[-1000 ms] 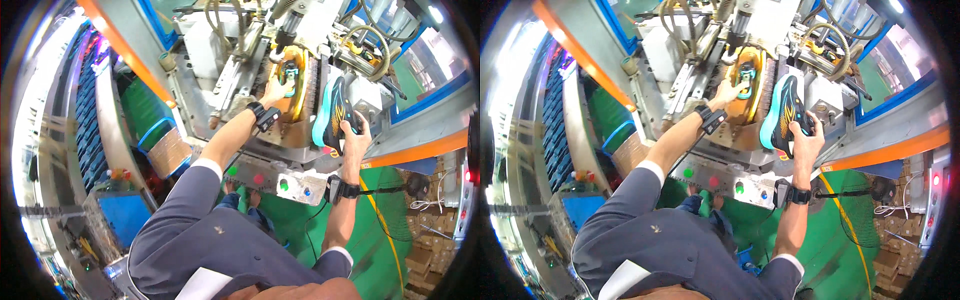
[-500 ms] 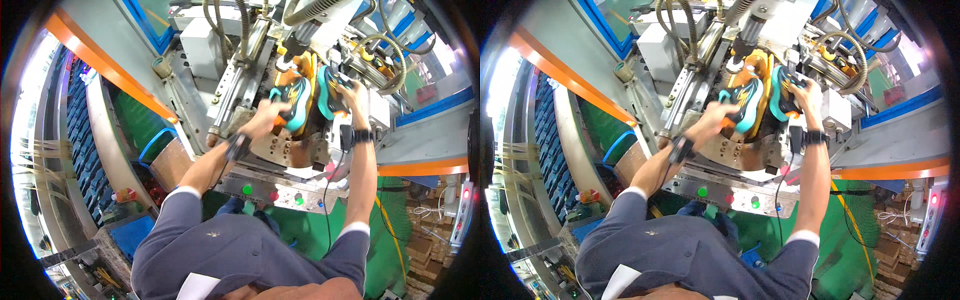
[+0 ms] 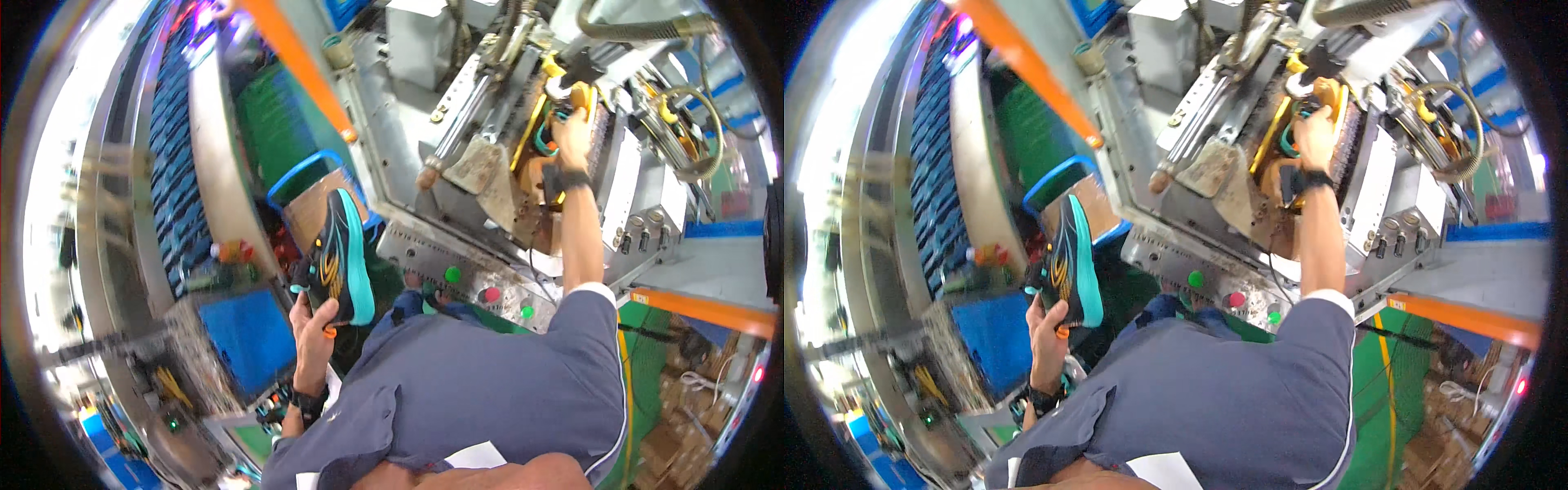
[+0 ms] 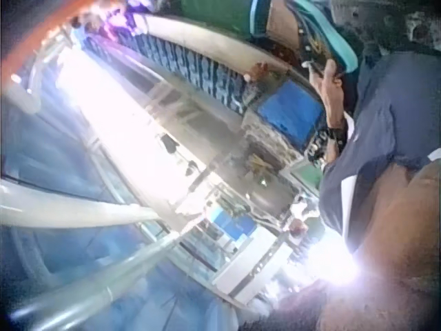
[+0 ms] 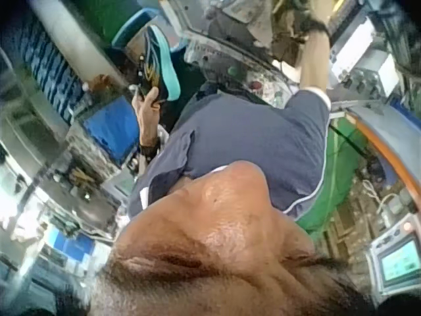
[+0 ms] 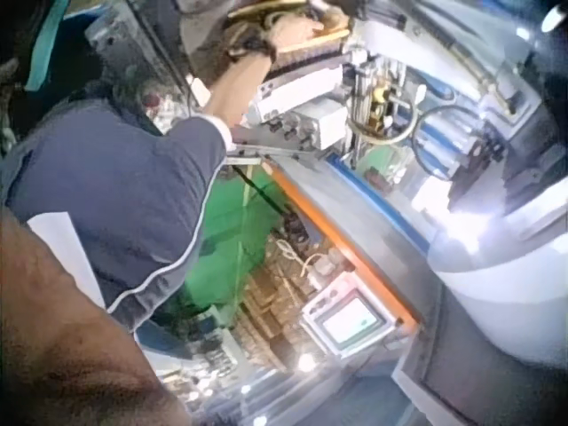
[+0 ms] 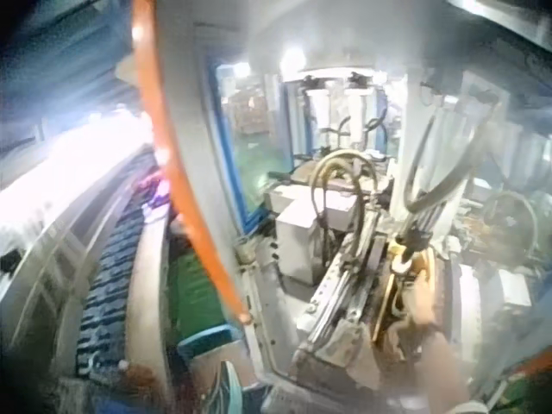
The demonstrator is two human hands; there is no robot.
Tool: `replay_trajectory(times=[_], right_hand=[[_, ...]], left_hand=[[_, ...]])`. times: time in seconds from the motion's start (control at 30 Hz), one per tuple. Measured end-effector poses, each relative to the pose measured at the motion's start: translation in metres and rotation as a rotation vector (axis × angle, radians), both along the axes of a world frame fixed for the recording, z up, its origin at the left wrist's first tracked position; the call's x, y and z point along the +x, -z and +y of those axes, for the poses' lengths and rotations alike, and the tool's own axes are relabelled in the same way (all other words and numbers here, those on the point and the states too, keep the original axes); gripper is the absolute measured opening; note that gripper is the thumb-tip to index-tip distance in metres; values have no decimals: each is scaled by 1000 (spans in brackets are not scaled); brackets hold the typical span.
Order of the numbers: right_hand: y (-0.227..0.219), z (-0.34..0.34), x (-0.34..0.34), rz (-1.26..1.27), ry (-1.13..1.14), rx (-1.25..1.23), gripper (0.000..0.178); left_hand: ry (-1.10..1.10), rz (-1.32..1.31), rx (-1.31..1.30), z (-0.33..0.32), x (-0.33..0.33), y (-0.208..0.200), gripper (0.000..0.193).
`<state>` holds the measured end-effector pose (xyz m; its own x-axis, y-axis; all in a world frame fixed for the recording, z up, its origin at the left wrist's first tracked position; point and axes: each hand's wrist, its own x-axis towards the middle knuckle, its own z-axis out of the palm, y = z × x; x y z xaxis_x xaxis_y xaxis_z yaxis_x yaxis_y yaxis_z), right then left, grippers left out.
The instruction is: Operating an industrial lasting machine to process and mold footwear.
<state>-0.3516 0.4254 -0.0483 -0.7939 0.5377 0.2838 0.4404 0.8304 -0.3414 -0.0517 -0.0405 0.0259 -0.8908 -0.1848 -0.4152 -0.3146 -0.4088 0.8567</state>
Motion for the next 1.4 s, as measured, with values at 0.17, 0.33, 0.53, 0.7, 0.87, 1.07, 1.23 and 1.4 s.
replay_trajectory(times=[0.17,0.33,0.53,0.7,0.87,1.07,1.23,1.4], right_hand=[[-30,-134,167,27,-715,-302,22],[126,-193,242,29,-1117,-243,17],[187,-197,245,4,-1188,-125,11],[198,-184,222,-16,-1269,-251,21],[110,-289,182,65,-1359,-478,22],[-105,-511,246,55,-1786,-683,16],[-253,-687,348,215,-2142,-101,18],[-342,-861,464,548,-2417,254,27]], left_hand=[[-287,-38,65,12,54,18,46],[-339,2,192,43,103,31,46],[-536,-173,79,49,212,61,42],[-805,-283,67,42,308,89,39],[-1389,-219,149,0,392,101,37],[-1611,-319,-31,-130,499,187,31],[-1897,-283,-264,-238,573,302,27],[-1722,-858,-678,-299,576,335,59]])
